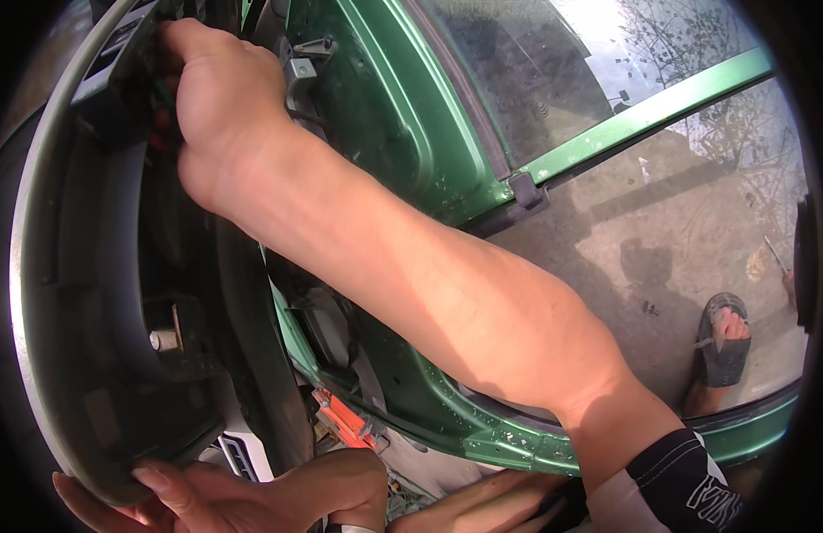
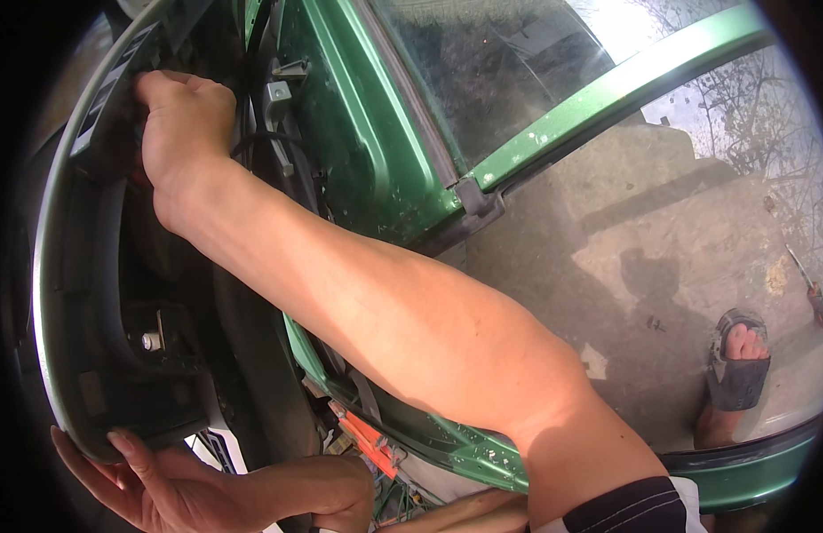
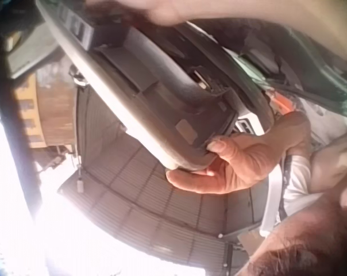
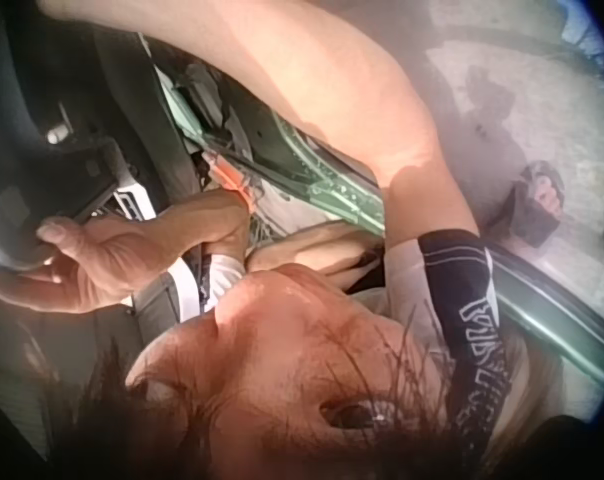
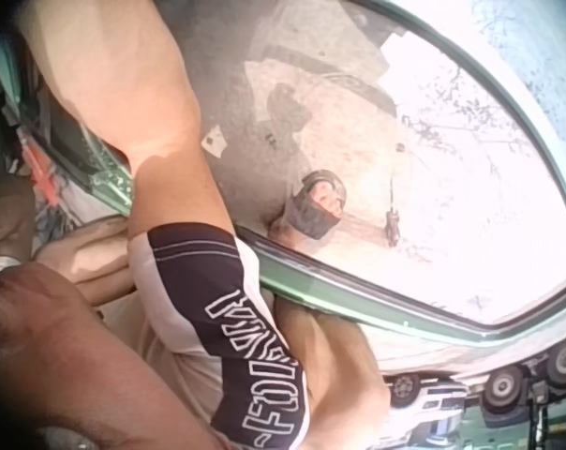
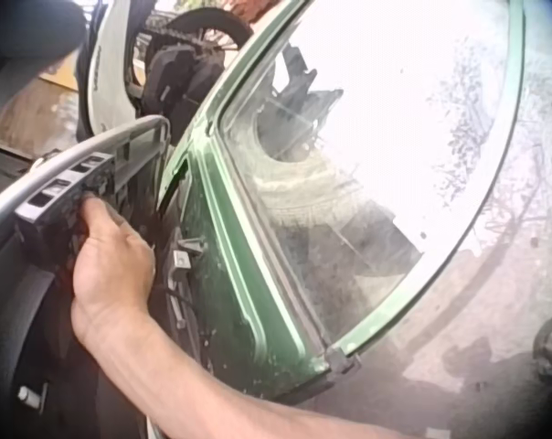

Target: The person connects electrical wires and clips to a car door panel and positions the panel onto a car door frame by hand.

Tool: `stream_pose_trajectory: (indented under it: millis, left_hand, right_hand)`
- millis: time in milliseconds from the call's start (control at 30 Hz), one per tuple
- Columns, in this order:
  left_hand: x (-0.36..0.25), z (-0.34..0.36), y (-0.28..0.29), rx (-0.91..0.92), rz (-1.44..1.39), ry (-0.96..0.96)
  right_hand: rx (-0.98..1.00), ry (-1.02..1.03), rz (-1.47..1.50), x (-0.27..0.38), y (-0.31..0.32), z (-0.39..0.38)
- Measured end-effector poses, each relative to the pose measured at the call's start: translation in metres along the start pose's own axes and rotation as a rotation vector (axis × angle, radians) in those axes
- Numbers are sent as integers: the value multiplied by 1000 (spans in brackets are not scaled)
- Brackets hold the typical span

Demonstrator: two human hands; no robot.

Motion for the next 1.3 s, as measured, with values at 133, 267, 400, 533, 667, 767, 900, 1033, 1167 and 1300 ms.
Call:
stream_pose_trajectory:
  millis: [133, 267, 400, 533, 667, 767, 900, 1033, 1167, 1300]
  left_hand:
    - [6, 1, 2, 65, -55, 1]
    - [0, 0, -9, 24, -44, 16]
    - [-4, 3, -6, -27, 17, -20]
    - [-8, 3, -11, -17, 57, 19]
    - [-3, 8, -7, 14, 37, -4]
    - [1, 7, -8, 35, 3, 3]
    - [3, 8, -6, 48, -24, -7]
    - [-4, 8, -12, 13, 15, 1]
    - [3, 7, -4, 47, 7, -14]
    - [4, 6, -3, 46, -19, -12]
  right_hand:
    - [27, -7, 21, 0, -2, -3]
    - [-38, 51, -79, 4, -1, -4]
    - [31, 19, -10, 0, -4, -2]
    - [84, -46, -70, 8, 1, 5]
    - [95, -41, -103, 10, -5, 5]
    - [89, -41, -118, 9, -2, 4]
    - [118, -11, -128, 10, -2, 5]
    - [146, 4, -152, 9, 0, 8]
    - [176, 15, -166, 12, -1, 8]
    - [169, 12, -188, 13, -1, 8]
Point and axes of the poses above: each hand's wrist, its own z-axis towards the middle knuckle, its own y-axis out of the back of the hand, x = y × z, the point moved 4 cm from there along z, towards the middle knuckle, and after that the axes turned 15 degrees about z, right-handed, at the moved point
